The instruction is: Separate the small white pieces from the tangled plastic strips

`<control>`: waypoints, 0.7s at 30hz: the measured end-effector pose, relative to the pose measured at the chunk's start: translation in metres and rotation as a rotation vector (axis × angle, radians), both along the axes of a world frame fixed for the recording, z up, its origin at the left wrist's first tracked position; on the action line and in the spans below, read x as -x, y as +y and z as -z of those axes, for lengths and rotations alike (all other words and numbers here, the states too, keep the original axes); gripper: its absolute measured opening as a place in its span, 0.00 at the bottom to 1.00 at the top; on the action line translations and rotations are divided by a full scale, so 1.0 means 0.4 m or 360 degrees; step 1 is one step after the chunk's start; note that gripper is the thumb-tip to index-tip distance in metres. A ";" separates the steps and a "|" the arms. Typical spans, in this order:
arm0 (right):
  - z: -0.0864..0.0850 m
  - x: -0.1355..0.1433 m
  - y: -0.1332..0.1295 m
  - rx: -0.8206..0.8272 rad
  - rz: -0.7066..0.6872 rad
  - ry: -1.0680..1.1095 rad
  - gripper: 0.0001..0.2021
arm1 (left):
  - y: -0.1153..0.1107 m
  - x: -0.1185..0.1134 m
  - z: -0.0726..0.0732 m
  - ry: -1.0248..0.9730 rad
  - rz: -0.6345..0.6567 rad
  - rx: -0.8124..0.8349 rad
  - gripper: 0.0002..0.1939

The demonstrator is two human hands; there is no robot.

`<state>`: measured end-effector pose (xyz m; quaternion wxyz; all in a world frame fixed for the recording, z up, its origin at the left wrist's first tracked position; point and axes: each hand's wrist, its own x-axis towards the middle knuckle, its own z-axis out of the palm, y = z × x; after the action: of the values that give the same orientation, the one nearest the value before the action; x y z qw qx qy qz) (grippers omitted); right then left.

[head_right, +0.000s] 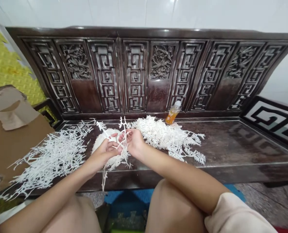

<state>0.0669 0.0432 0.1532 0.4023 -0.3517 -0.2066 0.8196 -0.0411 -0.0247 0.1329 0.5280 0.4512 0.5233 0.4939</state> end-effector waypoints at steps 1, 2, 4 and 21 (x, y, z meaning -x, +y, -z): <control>0.001 -0.003 -0.002 0.0000 -0.0035 -0.0024 0.03 | -0.002 -0.005 0.006 0.0010 0.0034 0.0000 0.36; 0.001 -0.004 -0.006 0.0002 -0.0074 -0.0045 0.03 | -0.004 -0.010 0.012 0.0019 0.0055 -0.0001 0.35; 0.000 -0.004 -0.018 0.0005 -0.0122 -0.0075 0.03 | -0.009 -0.017 0.021 0.0024 0.0063 -0.0010 0.31; 0.100 0.029 0.009 -0.0020 0.0038 -0.0571 0.02 | 0.054 0.036 0.097 0.0396 0.0065 0.0129 0.10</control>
<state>0.0553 0.0466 0.1132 0.3709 -0.4923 -0.2760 0.7376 -0.0553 -0.0029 0.0942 0.4868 0.4978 0.5949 0.4016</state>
